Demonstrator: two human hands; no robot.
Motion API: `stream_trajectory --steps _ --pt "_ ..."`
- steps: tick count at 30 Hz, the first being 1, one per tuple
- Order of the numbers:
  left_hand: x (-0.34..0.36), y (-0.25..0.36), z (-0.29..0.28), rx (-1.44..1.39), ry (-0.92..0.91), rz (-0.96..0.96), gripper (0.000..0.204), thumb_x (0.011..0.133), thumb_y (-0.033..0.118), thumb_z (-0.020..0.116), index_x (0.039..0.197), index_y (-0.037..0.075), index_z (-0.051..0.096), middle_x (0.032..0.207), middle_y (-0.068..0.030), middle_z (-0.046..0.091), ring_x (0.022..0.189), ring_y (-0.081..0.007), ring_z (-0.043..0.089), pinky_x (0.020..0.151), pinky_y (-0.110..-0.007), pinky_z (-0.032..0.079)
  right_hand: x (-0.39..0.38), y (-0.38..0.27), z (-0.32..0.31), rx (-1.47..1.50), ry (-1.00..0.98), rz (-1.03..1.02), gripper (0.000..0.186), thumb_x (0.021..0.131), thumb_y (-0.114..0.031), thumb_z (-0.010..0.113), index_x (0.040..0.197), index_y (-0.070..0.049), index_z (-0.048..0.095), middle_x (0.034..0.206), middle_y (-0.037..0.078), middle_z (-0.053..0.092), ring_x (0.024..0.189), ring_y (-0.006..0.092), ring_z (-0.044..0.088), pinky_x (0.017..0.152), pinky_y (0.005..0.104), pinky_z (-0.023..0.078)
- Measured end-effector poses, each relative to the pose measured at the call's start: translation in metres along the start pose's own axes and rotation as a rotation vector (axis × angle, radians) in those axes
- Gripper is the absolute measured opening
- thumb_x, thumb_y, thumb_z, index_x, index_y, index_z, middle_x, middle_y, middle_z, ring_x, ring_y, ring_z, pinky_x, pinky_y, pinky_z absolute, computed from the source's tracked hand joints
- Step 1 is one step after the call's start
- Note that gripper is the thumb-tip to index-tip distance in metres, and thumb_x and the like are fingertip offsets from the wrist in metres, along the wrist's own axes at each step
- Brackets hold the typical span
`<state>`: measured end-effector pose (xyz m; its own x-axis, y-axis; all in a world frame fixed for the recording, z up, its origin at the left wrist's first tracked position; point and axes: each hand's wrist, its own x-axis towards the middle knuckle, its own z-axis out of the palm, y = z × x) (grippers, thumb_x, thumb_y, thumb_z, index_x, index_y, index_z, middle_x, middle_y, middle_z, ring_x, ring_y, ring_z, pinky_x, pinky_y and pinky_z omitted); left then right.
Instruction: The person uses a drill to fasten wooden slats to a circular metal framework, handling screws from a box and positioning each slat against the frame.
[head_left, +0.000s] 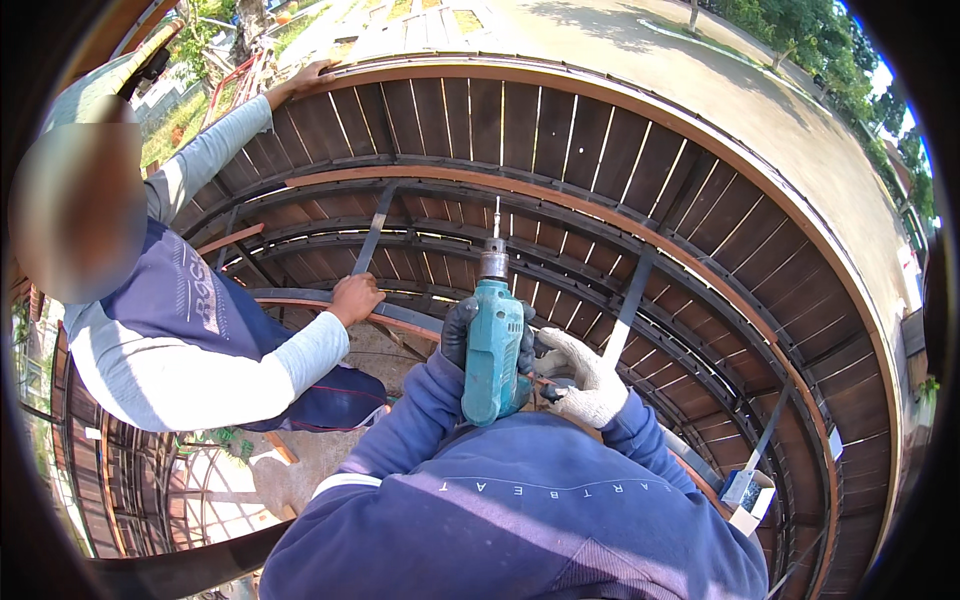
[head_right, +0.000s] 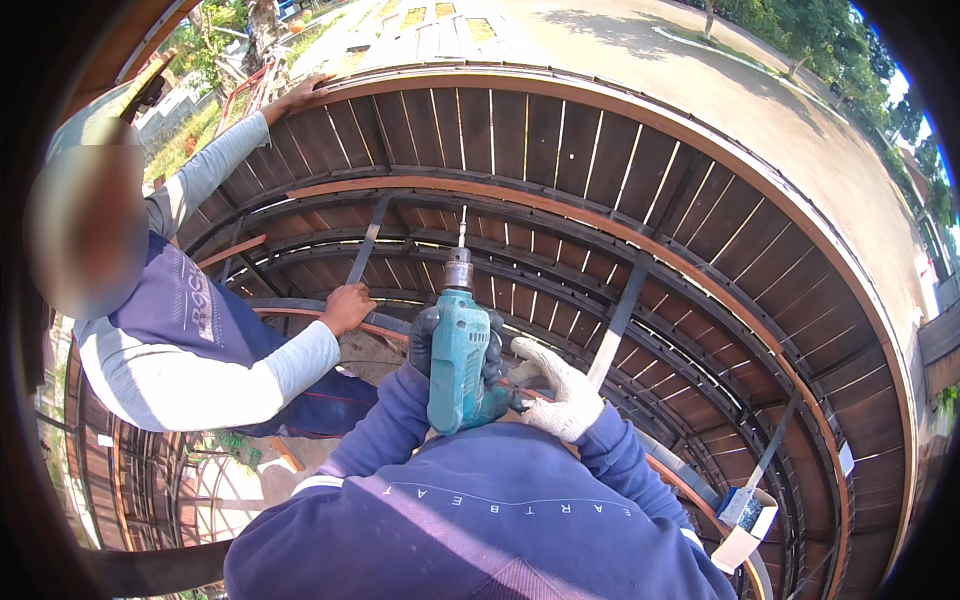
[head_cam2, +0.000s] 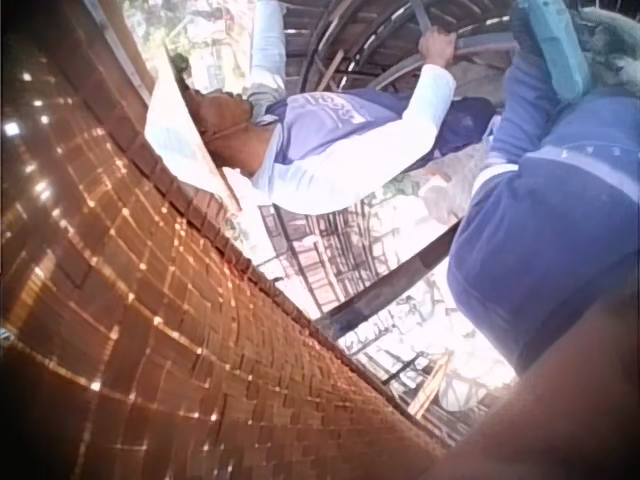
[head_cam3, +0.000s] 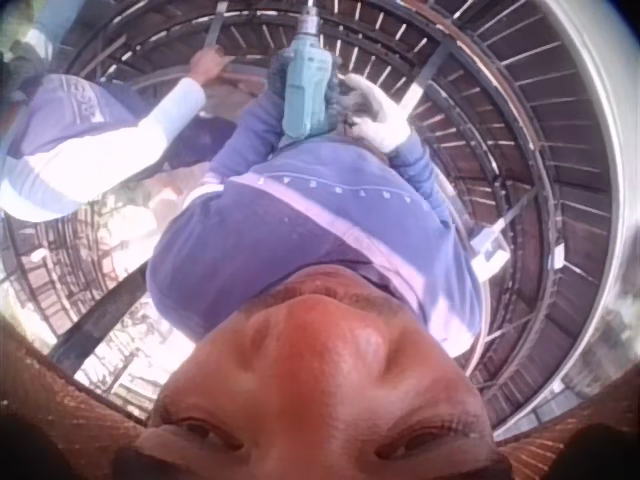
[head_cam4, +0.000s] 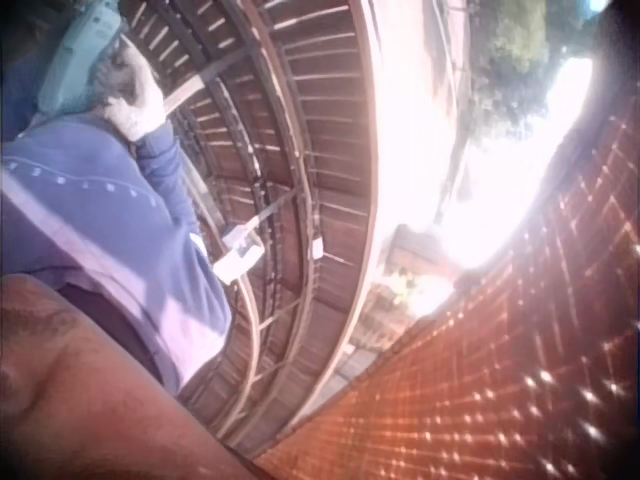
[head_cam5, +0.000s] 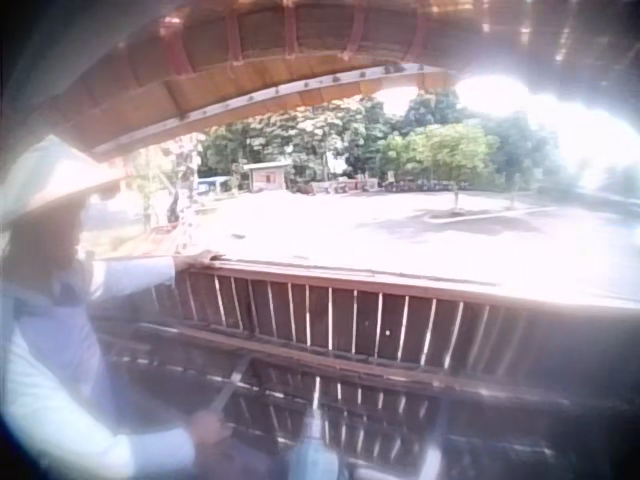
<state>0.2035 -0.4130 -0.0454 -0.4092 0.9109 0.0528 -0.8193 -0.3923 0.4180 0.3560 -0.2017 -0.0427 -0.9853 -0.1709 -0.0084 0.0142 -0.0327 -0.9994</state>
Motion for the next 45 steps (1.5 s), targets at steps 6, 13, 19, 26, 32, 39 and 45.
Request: stream_trajectory --steps 6,13,19,26,32,39,45 --pt "0.044 -0.02 0.022 -0.081 0.057 0.134 0.078 0.088 0.066 0.066 0.13 0.001 0.059 0.104 -0.0218 0.071 0.094 -0.0366 0.073 0.09 -0.054 0.061 -0.009 -0.033 -0.007 -0.443 -0.013 -0.216 0.124 0.072 -0.053 0.088 0.162 0.004 0.025 0.154 0.024 0.048 0.137 0.0327 0.055 0.114 0.0409 0.044" --pt "0.088 -0.03 0.044 -0.081 0.118 0.141 0.074 0.089 0.065 0.066 0.125 0.001 0.061 0.106 -0.0212 0.072 0.105 -0.0394 0.072 0.099 -0.054 0.058 -0.002 -0.045 0.019 -0.262 0.349 -0.068 0.11 0.084 -0.028 0.085 0.164 -0.001 0.015 0.162 0.02 0.039 0.142 0.0276 0.048 0.122 0.0403 0.038" --pt "0.117 0.0 0.053 0.091 0.087 0.058 0.064 0.09 0.057 0.069 0.124 0.004 0.06 0.115 -0.0221 0.071 0.114 -0.0388 0.069 0.103 -0.055 0.056 0.039 -0.044 0.028 0.411 0.772 -0.047 0.06 0.1 -0.019 0.063 0.152 0.001 0.043 0.125 0.011 0.07 0.118 0.0277 0.065 0.118 0.0413 0.038" --pt "0.145 0.075 0.024 0.028 0.013 -0.075 0.064 0.092 0.052 0.07 0.129 0.002 0.059 0.113 -0.0217 0.071 0.107 -0.0376 0.072 0.098 -0.055 0.059 0.092 -0.087 0.04 -0.829 0.775 -0.162 0.095 0.077 -0.023 0.085 0.153 0.009 0.038 0.109 0.018 0.073 0.1 0.0372 0.073 0.086 0.0434 0.057" --pt "0.179 0.153 0.004 0.002 -0.043 0.029 0.062 0.087 0.052 0.073 0.121 0.001 0.062 0.104 -0.022 0.072 0.094 -0.0377 0.074 0.089 -0.053 0.063 0.169 -0.109 0.042 -1.009 0.819 -0.205 0.1 0.073 -0.015 0.084 0.156 0.008 0.034 0.104 0.022 0.07 0.093 0.0393 0.071 0.082 0.0441 0.057" --pt "0.213 0.216 -0.034 -0.164 -0.105 -0.041 0.068 0.088 0.053 0.071 0.122 -0.005 0.062 0.109 -0.026 0.07 0.097 -0.0388 0.074 0.086 -0.055 0.064 0.245 -0.108 0.031 -1.004 0.825 -0.114 0.096 0.074 -0.009 0.08 0.158 0.002 0.036 0.118 0.024 0.068 0.103 0.0408 0.069 0.09 0.0439 0.056" --pt "0.231 0.236 -0.044 -0.229 -0.132 -0.091 0.07 0.089 0.053 0.07 0.125 -0.006 0.06 0.109 -0.0263 0.069 0.098 -0.0388 0.074 0.086 -0.054 0.064 0.278 -0.111 0.028 -1.047 0.852 -0.081 0.097 0.072 -0.009 0.081 0.157 0.003 0.037 0.115 0.023 0.068 0.102 0.0405 0.069 0.09 0.0444 0.056"
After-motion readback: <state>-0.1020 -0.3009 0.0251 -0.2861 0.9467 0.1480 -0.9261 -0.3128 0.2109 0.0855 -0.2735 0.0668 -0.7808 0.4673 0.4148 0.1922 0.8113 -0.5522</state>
